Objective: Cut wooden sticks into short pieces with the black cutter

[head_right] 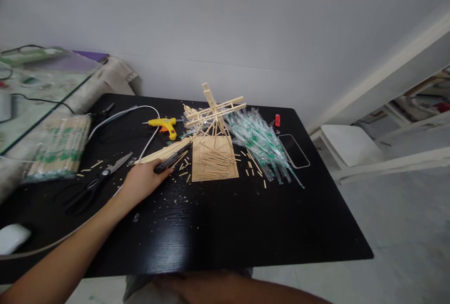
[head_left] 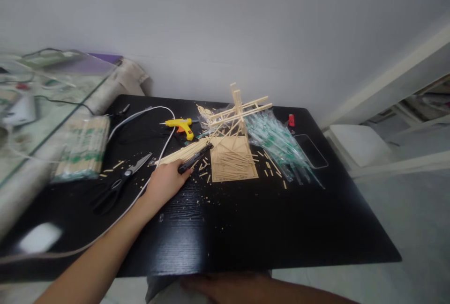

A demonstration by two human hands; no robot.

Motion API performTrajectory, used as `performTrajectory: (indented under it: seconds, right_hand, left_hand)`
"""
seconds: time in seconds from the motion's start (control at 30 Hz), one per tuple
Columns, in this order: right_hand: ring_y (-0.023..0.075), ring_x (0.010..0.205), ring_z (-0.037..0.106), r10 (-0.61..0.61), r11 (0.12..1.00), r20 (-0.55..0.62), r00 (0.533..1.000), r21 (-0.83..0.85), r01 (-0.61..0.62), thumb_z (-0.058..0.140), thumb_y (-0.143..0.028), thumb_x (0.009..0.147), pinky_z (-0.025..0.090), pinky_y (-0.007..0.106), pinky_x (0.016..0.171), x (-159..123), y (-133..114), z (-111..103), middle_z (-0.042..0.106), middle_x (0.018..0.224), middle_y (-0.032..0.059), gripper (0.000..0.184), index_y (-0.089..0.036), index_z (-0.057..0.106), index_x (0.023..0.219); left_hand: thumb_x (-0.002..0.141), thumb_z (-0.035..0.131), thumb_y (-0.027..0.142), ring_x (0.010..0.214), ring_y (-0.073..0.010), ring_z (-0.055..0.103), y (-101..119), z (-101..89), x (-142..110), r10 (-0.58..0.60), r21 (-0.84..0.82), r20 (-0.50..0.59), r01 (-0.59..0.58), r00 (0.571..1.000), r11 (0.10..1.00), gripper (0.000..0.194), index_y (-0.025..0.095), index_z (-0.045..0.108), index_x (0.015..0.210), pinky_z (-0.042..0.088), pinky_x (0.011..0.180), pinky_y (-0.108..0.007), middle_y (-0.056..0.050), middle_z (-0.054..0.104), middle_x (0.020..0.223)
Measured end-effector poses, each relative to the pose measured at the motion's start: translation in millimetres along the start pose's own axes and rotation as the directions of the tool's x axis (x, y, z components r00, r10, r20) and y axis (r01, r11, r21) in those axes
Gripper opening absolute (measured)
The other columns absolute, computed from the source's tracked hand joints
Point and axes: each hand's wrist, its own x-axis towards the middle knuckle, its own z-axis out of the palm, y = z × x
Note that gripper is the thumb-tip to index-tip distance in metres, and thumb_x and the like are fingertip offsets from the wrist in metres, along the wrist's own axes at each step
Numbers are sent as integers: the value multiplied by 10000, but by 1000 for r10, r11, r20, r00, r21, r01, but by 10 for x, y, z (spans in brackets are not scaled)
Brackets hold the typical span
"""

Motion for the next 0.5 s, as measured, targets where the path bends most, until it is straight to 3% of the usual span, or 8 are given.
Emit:
performTrajectory:
  seconds: [0.1, 0.3, 0.37, 0.5]
  right_hand:
    - [252, 1215, 670, 141, 990, -11, 990, 2, -141, 645, -490, 939, 524, 297, 965, -75, -34, -81, 633, 1440, 34, 679, -372, 392, 1558]
    - [252, 1036, 740, 201, 979, -11, 980, -35, -201, 548, -541, 974, 550, 296, 829, -66, -149, -118, 741, 1254, 37, 546, -346, 511, 1482]
    - [257, 1031, 744, 209, 976, -21, 978, -51, -210, 556, -523, 972, 553, 303, 842, -46, -169, -124, 741, 1257, 41, 534, -345, 522, 1475]
    - [228, 1261, 647, 103, 994, 13, 995, 27, -103, 594, -394, 987, 498, 273, 1018, -9, -250, -178, 627, 1448, 25, 460, -339, 569, 1443]
  left_hand:
    - [913, 555, 490, 885, -330, 734, 2, -4, 7, -6, -27, 9, 6, 1000, 1000, 374, 191, 749, 1025, 504, 719, -351, -139, 789, 935]
    - [918, 545, 502, 863, -314, 736, -8, -21, 12, 3, -20, 17, -3, 1000, 1000, 393, 194, 755, 1044, 505, 708, -343, -134, 790, 918]
    - [916, 549, 497, 878, -315, 737, -9, -25, 13, 6, -13, 27, -5, 1000, 1000, 386, 196, 755, 1044, 506, 712, -342, -134, 791, 923]
    - [924, 529, 472, 904, -328, 738, -19, -9, 16, 15, -25, 26, -15, 1000, 1000, 378, 186, 746, 1045, 516, 731, -355, -150, 787, 950]
